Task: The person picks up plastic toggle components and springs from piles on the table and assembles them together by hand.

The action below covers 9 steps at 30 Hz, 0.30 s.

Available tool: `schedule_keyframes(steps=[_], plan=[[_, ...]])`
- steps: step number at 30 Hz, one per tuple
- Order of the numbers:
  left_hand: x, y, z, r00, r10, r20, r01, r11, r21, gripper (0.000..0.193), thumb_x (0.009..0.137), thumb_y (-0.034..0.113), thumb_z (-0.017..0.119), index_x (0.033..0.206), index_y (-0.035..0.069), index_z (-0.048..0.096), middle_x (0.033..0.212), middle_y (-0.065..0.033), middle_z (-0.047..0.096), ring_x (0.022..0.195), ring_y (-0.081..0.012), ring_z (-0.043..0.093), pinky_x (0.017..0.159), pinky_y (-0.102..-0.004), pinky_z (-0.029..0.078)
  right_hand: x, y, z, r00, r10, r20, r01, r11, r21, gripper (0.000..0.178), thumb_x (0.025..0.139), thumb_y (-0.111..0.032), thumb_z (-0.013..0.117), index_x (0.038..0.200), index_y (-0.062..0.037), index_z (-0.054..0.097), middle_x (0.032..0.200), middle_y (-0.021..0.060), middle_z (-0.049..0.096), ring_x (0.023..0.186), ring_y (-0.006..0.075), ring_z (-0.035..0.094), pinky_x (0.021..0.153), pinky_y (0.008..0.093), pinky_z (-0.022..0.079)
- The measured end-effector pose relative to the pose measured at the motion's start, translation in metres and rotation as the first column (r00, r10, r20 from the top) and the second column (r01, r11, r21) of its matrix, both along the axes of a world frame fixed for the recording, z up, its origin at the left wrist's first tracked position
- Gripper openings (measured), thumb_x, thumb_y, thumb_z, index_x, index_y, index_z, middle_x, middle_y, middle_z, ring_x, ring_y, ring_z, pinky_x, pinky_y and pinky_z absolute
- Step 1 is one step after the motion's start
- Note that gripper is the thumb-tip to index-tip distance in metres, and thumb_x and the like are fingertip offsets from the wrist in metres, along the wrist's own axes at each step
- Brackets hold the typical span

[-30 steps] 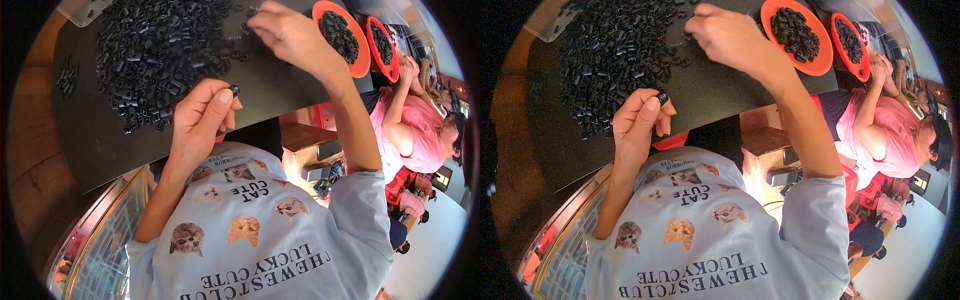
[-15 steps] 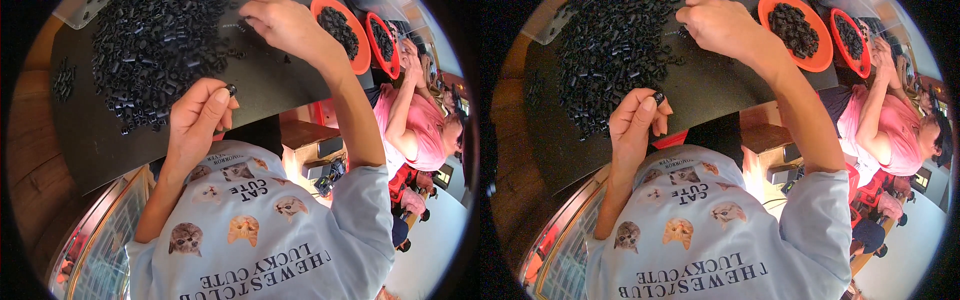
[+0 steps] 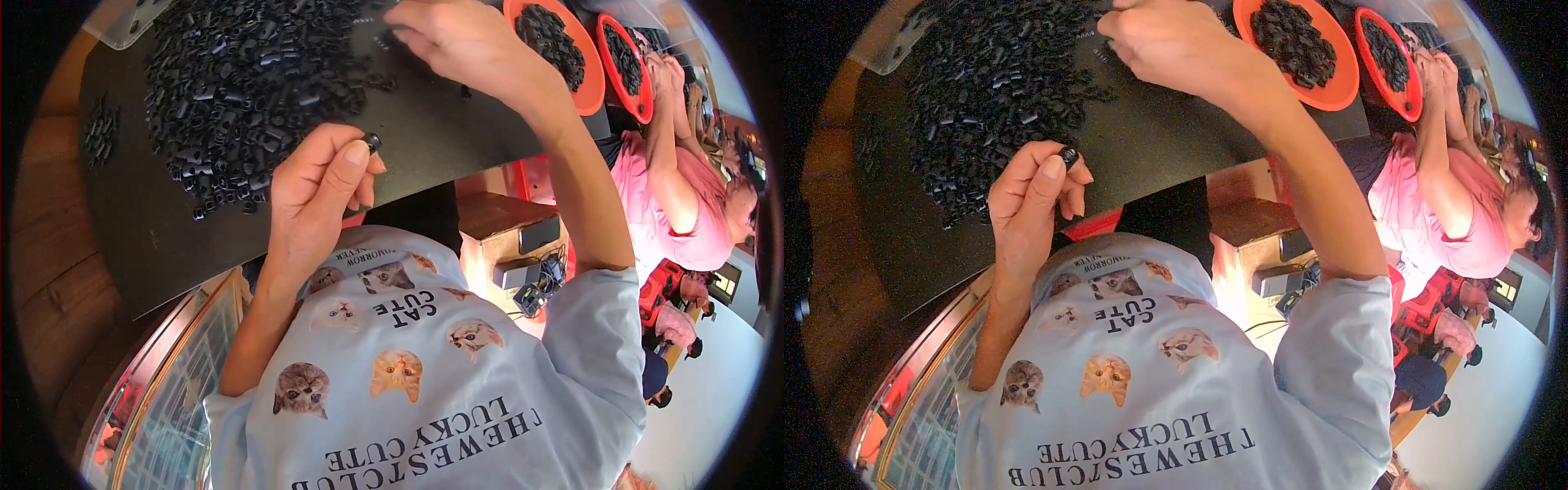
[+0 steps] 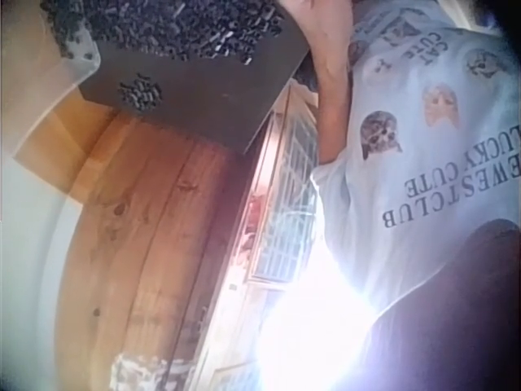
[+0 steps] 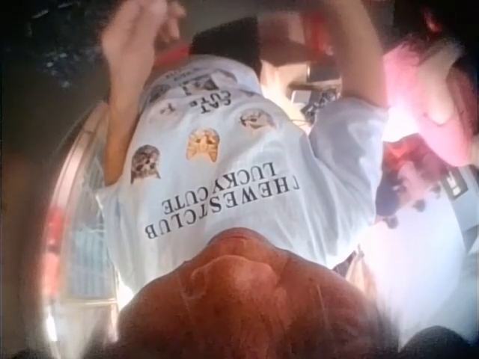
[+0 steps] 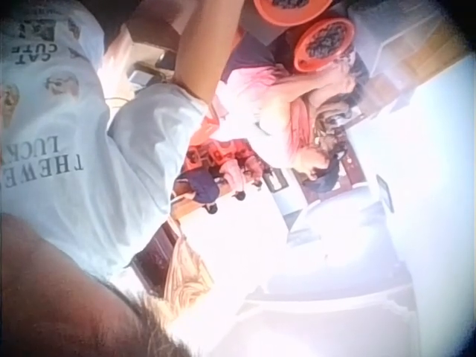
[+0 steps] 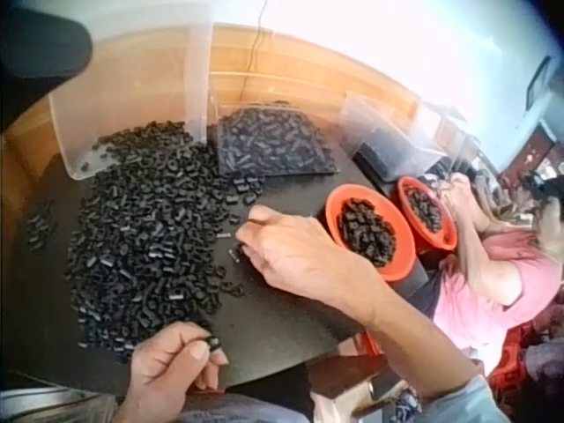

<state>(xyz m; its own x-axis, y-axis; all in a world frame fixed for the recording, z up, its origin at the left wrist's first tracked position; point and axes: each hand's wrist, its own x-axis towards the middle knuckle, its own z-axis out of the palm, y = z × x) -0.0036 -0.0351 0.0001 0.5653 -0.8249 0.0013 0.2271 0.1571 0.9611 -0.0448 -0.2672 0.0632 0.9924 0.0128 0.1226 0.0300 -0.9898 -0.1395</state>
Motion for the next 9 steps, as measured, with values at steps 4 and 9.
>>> schedule_keyframes(steps=[4,9], plan=[[0.001,0.001,-0.002,1.000,-0.015,-0.020,0.015,1.000,-0.017,0.020,0.101,0.019,0.051,0.095,0.002,0.061,0.079,0.0013,0.060,0.062,-0.0034,0.050,0.055,-0.0189,0.040,0.005,-0.001,-0.017,0.999,-0.031,-0.035,0.028,0.995,-0.091,0.007,0.082,-0.004,0.057,0.086,0.0026,0.058,0.092,0.0185,0.056,0.081,0.0372,0.062,0.068,0.0448,0.052],[0.003,0.005,-0.005,0.999,-0.024,-0.039,0.022,0.999,-0.041,0.020,0.102,0.019,0.051,0.095,0.003,0.061,0.077,0.0018,0.059,0.063,-0.0044,0.051,0.057,-0.0193,0.040,0.007,0.007,-0.013,0.998,-0.045,-0.036,0.043,0.998,-0.044,0.016,0.082,-0.007,0.060,0.095,0.0023,0.057,0.100,0.0186,0.057,0.085,0.0367,0.063,0.072,0.0435,0.052]])
